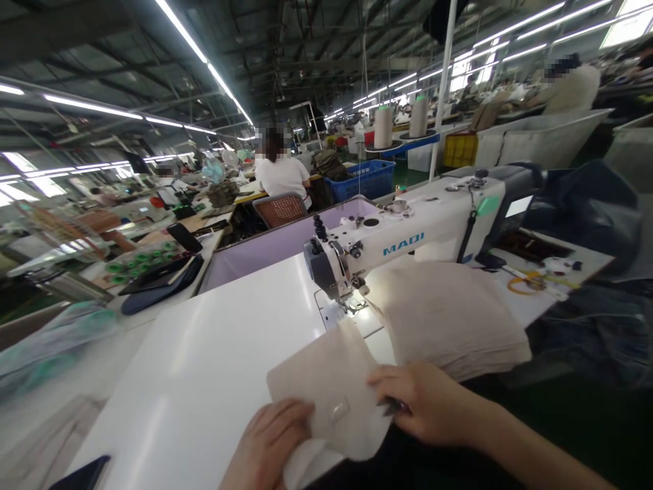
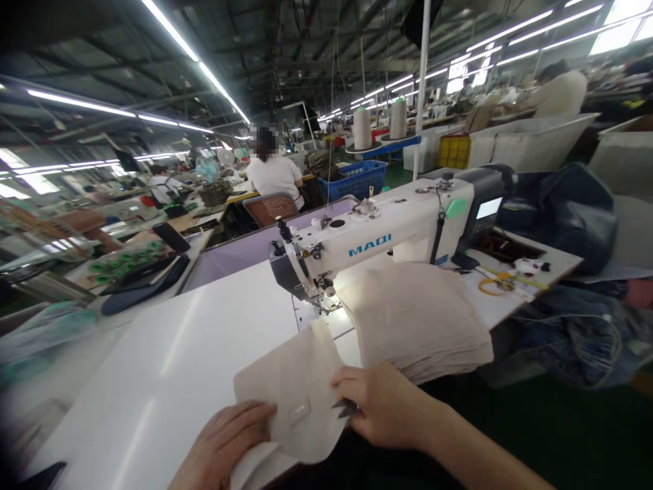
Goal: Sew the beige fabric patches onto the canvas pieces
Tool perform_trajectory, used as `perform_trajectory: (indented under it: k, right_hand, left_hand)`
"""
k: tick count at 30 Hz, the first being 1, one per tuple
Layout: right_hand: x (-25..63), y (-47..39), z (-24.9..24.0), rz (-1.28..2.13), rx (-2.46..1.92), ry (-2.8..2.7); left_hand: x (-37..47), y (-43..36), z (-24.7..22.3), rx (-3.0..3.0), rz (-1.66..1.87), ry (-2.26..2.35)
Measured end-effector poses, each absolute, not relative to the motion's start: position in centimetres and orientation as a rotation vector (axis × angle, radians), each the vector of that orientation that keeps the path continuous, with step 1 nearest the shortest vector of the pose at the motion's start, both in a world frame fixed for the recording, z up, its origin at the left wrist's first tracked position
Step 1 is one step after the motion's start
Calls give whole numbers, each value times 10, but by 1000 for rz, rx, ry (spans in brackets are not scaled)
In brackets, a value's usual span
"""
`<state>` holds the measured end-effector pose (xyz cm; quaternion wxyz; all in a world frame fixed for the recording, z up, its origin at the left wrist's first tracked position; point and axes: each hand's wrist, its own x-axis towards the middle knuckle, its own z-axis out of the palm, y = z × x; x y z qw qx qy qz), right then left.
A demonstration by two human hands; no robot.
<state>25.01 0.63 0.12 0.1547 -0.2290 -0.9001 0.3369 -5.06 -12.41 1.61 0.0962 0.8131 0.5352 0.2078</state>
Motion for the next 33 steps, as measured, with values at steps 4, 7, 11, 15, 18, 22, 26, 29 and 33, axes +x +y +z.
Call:
perform_trajectory:
  k: [4, 7, 11, 15, 18, 22, 26, 29, 33]
  right_hand:
    - [239, 22, 13, 1126, -805, -2425]
    - [219, 30, 12, 1161, -1077, -2089]
    - [200, 27, -7, 1214, -1186, -1709]
    - [202, 16, -17, 1211, -1146, -1689]
    - [205, 17, -12, 1163, -1096, -1919]
    - [196, 28, -5, 1203, -1039, -2067]
    - [188, 34, -7, 1148, -1117, -2166]
    - [187, 34, -9, 1124, -1086, -2183]
    - [186, 34, -10, 1080, -1104, -2182]
  left_hand:
    - [-56, -108, 19, 1977, 723, 1890]
    - [-59, -91, 20, 1547, 788, 2161]
    - [-62, -80, 20, 1381, 777, 2222]
    - [-62, -83, 18, 1352, 770, 2242]
    - [-56, -85, 18, 1288, 789, 2288]
    - [-49, -83, 19, 1250, 771, 2387]
    - [-46, -80, 19, 1309, 599, 2435]
    - [-45, -81, 16, 1327, 570, 2451]
    - [-45, -80, 15, 1312, 567, 2482]
